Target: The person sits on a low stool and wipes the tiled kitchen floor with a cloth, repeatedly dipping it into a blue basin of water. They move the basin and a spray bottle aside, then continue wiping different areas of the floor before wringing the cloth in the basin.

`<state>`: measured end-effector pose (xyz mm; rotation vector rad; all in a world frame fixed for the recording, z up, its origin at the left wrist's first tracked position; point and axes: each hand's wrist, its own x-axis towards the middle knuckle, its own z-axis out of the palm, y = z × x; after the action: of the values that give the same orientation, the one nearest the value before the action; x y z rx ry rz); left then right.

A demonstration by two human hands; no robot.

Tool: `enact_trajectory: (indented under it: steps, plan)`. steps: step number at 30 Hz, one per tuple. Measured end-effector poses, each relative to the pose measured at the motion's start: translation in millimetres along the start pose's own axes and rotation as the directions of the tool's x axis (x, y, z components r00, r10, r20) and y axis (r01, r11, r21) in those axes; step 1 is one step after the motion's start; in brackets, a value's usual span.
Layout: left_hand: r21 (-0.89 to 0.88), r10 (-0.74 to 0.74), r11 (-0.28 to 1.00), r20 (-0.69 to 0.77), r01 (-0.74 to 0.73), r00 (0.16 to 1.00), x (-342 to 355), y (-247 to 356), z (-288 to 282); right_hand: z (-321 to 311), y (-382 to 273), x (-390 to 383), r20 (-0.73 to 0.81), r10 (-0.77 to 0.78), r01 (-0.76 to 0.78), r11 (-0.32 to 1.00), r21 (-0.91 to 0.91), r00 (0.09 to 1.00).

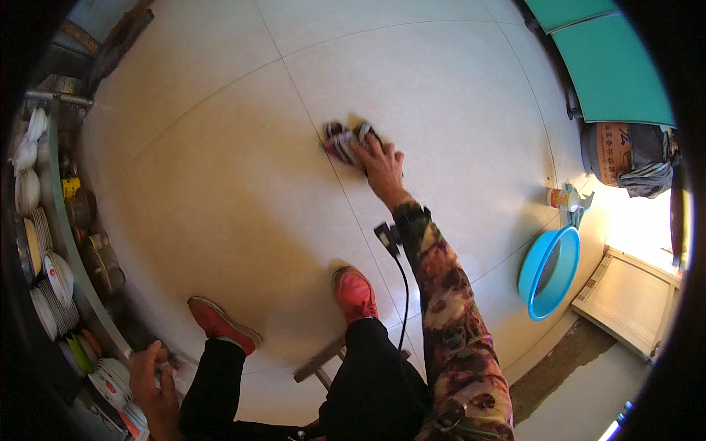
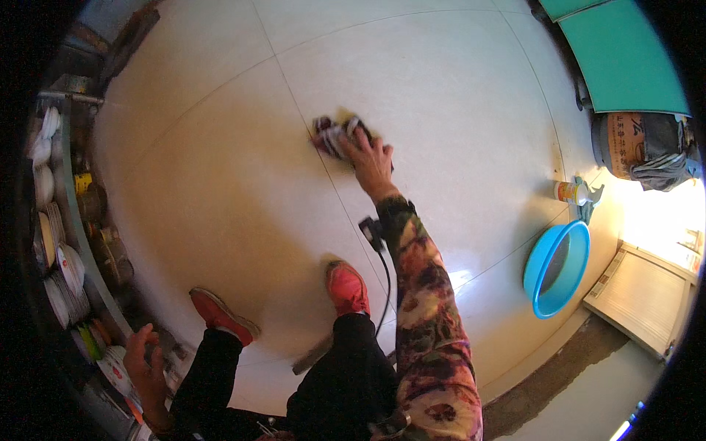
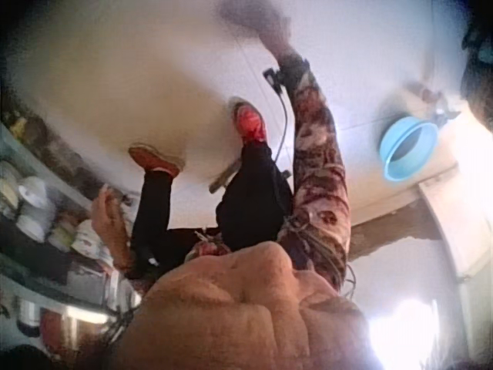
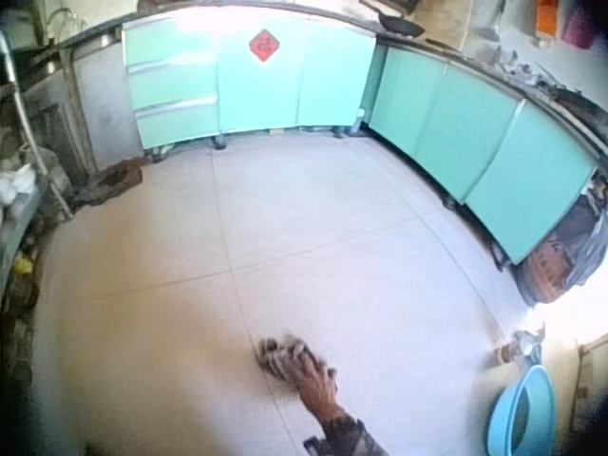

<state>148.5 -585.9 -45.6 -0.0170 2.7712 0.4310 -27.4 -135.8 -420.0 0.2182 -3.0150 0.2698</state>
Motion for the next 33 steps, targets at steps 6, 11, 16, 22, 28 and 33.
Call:
enact_trajectory:
  steps: [6,11,16,22,28,33]
  plan:
    - [-0.048,-0.079,0.996,0.006,0.079,0.997,2,3,-5,-7,1,-65,0.048,0.203,-0.204,0.979,0.026,0.978]
    - [-0.016,-0.077,0.997,0.025,0.077,0.997,-1,-1,-3,-60,-3,-278,0.262,0.484,-0.501,0.865,-0.002,0.835]
    - [0.031,-0.144,0.989,0.119,0.142,0.982,-7,-12,-1,-36,-19,-329,0.063,0.805,-0.803,0.593,-0.068,0.589]
    - [0.110,0.021,0.993,0.159,-0.039,0.987,5,-24,-13,19,-6,-126,-0.035,0.765,-0.763,0.635,-0.121,0.643]
    - [-0.125,-0.012,0.992,0.077,0.022,0.997,8,-21,-26,49,14,111,-0.054,0.809,-0.802,0.568,-0.185,0.585]
    - [-0.226,-0.008,0.974,0.066,0.022,0.998,-3,-48,-47,76,-88,208,0.069,0.613,-0.600,0.786,-0.151,0.787]
